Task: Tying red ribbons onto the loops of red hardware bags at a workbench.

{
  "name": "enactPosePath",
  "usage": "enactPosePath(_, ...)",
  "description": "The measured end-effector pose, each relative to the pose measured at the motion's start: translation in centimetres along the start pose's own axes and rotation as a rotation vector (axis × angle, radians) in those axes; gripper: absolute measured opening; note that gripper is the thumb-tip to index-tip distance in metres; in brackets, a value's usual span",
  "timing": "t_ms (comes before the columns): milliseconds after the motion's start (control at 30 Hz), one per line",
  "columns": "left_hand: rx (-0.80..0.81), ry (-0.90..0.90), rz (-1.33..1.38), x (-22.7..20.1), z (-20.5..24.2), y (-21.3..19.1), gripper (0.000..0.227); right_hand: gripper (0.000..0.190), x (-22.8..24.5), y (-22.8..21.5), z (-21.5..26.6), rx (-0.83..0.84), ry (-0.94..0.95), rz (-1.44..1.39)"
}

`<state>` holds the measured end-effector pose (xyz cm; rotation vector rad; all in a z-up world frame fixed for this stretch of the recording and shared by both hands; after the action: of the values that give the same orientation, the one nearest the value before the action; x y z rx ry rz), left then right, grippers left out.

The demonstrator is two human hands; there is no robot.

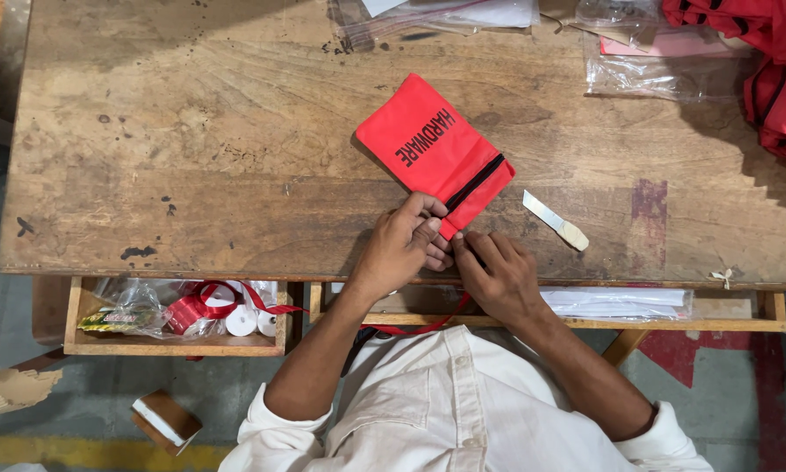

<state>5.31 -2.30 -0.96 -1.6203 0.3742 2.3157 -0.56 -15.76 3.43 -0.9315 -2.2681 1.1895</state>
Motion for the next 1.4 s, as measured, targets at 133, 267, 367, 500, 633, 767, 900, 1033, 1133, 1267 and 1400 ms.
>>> enactPosePath(133, -0.007, -0.009, -0.002, -0.2, 0.1, -0.1, 0.018, 0.035, 0.0, 0.3, 0.3, 0.03, -0.002, -0.018)
enactPosePath(267, 0.003, -0.024, 0.026, 0.1, -0.1, -0.1, 0.02, 0.042, -0.5, 1.0, 0.8, 0.069, 0.018, -0.036)
enactPosePath(367, 0.009, -0.025, 0.031, 0.3, -0.1, -0.2, 0.022, 0.045, -1.1, 1.4, 0.9, 0.096, -0.027, -0.069)
enactPosePath(500, 0.007, -0.074, 0.043, 0.3, -0.1, -0.2, 0.024, 0.049, -1.3, 0.9, 0.1, 0.109, -0.118, -0.076)
enactPosePath(633, -0.025, -0.076, 0.064, 0.3, 0.2, -0.4, 0.022, 0.045, -1.1, 0.8, -0.4, 0.147, -0.133, -0.038)
enactPosePath(767, -0.221, 0.112, -0.201, -1.4, 1.9, -1.3, 0.022, 0.041, -1.0, 0.7, -0.3, 0.142, -0.127, -0.031)
enactPosePath(900, -0.445, 0.548, -0.615, -4.0, 3.5, -1.2, 0.027, 0.039, -1.0, 0.4, -0.7, 0.092, -0.11, -0.079)
enactPosePath(1033, -0.442, 0.547, -0.663, -2.4, 2.5, -1.1, 0.016, 0.036, -1.0, 0.6, -0.6, 0.057, -0.083, -0.064)
enactPosePath(1133, -0.536, 0.602, -0.697, -2.1, 3.0, -1.6, 0.016, 0.035, -1.4, 0.5, -0.9, 0.085, 0.04, -0.088)
enactPosePath(1267, -0.565, 0.521, -0.715, -1.2, 3.2, -1.9, 0.016, 0.042, -1.7, 0.5, -1.2, 0.073, 0.073, -0.161)
enactPosePath(1400, -0.615, 0.64, -0.551, -3.9, 5.8, -0.5, 0.012, 0.048, -1.6, 0.8, -1.8, 0.057, 0.074, -0.165)
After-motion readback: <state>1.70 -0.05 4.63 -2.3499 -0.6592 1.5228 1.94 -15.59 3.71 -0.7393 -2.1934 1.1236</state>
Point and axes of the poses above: each hand's wrist, its own z-axis away from the middle knuckle, its own y-axis out of the palm, x = y × z, the point moved 6 cm from there along -z, towards the middle knuckle, and after that the axes turned 4 degrees about -y, right-handed, at the moved point
